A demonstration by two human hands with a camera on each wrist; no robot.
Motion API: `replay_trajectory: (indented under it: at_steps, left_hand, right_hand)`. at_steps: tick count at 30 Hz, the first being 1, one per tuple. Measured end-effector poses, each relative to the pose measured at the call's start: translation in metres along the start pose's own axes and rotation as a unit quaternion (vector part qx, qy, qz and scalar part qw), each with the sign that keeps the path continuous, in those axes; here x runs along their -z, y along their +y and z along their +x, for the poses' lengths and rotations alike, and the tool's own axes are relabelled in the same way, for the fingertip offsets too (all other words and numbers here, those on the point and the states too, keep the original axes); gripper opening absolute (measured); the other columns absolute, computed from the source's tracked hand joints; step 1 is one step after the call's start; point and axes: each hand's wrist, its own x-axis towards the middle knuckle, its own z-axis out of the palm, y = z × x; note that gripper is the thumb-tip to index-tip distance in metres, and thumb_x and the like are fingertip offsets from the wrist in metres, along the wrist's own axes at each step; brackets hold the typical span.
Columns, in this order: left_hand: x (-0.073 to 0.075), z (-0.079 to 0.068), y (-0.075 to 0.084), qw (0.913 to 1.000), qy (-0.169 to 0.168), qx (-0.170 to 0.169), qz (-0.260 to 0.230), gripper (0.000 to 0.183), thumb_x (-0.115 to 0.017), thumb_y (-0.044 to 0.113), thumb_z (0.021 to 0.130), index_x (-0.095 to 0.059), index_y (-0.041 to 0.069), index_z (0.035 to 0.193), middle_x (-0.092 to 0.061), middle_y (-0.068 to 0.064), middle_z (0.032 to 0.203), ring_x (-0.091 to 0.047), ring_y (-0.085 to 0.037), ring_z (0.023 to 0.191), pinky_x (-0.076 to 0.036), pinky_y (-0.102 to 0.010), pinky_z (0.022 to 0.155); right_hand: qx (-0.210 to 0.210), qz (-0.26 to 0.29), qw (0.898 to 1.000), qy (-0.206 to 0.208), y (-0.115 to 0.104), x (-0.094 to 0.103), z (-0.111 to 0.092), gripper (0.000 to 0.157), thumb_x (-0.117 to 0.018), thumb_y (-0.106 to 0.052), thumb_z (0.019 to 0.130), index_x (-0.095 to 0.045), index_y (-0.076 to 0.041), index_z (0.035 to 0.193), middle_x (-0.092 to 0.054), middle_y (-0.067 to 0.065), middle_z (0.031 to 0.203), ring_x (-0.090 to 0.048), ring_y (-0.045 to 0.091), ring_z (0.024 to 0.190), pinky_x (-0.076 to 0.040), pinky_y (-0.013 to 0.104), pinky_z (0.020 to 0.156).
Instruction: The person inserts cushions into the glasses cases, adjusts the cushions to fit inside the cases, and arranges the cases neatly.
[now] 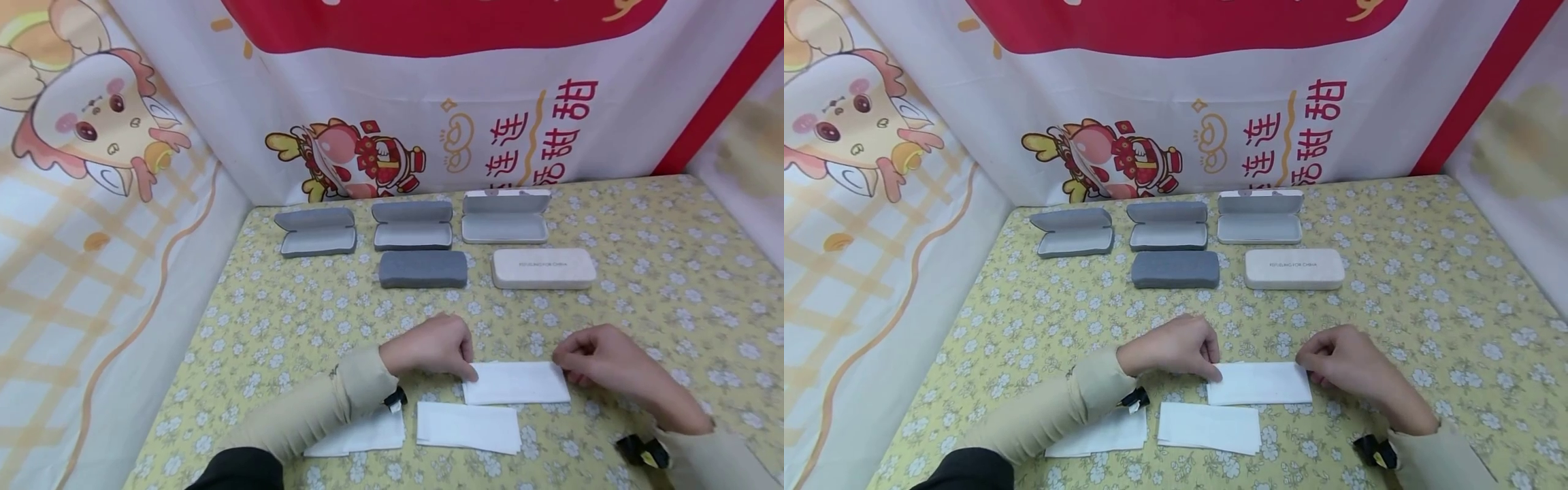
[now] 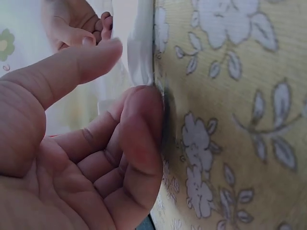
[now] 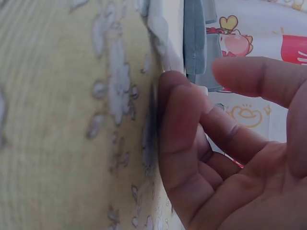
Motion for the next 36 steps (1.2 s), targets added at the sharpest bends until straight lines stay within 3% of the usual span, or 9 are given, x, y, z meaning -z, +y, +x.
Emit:
replay_trajectory:
  at_steps: [7,12,18,22,29,36]
  left_hand:
    - [-0.007,0.003,0.007,0.9977,0.008,-0.013,0.067,0.044,-0.088,0.021,0.078,-0.054,0.017,0.052,-0.041,0.009,0.047,-0.037,-0.006,0.046,-0.038,-0.020,0.056]
    - [-0.009,0.002,0.009,0.9970,0.009,-0.026,0.072,0.043,-0.085,0.014,0.079,-0.051,0.018,0.053,-0.040,0.008,0.049,-0.038,-0.008,0.050,-0.039,-0.019,0.066]
    - [-0.012,0.003,0.009,0.9987,0.011,-0.021,0.045,0.020,-0.080,0.002,0.077,-0.064,0.014,0.078,-0.055,0.007,0.069,-0.047,-0.008,0.063,-0.041,-0.020,0.065]
    - [-0.014,0.004,0.008,0.9997,0.007,-0.012,0.020,0.022,-0.083,0.003,0.077,-0.071,0.013,0.093,-0.061,0.008,0.079,-0.053,-0.006,0.068,-0.045,-0.019,0.065]
    - [-0.015,0.003,0.011,0.9997,-0.003,-0.019,0.017,0.021,-0.081,0.004,0.078,-0.067,0.018,0.071,-0.056,0.007,0.062,-0.047,-0.007,0.054,-0.041,-0.019,0.053]
    - [-0.015,0.002,0.015,0.9979,0.004,-0.041,0.050,0.029,-0.078,0.004,0.077,-0.057,0.018,0.064,-0.050,0.008,0.060,-0.044,-0.007,0.054,-0.039,-0.019,0.057]
  right_hand:
    - [0.028,-0.094,0.995,0.004,0.000,-0.005,0.004,0.017,-0.079,-0.020,0.087,-0.071,-0.008,0.095,-0.063,0.000,0.074,-0.057,0.019,0.065,-0.047,0.030,0.058]
    - [0.037,-0.125,0.991,0.012,-0.001,-0.009,0.006,0.013,-0.080,-0.016,0.086,-0.068,-0.011,0.085,-0.059,-0.001,0.069,-0.053,0.018,0.061,-0.044,0.030,0.056]
    - [0.036,-0.131,0.991,0.011,0.000,-0.010,0.005,0.012,-0.078,-0.016,0.087,-0.067,-0.013,0.082,-0.058,-0.001,0.069,-0.052,0.018,0.061,-0.043,0.030,0.054]
    - [0.036,-0.121,0.992,0.010,0.000,-0.011,0.004,0.017,-0.081,-0.020,0.086,-0.066,-0.012,0.087,-0.059,0.000,0.073,-0.052,0.018,0.063,-0.044,0.030,0.054]
    - [0.037,-0.121,0.992,0.013,-0.001,-0.013,0.002,0.019,-0.081,-0.023,0.086,-0.066,-0.012,0.087,-0.057,0.000,0.073,-0.051,0.018,0.062,-0.043,0.029,0.053]
    - [0.054,-0.133,0.990,0.013,-0.003,-0.016,0.002,0.015,-0.078,-0.019,0.088,-0.066,-0.014,0.080,-0.057,-0.002,0.068,-0.050,0.016,0.056,-0.043,0.029,0.050]
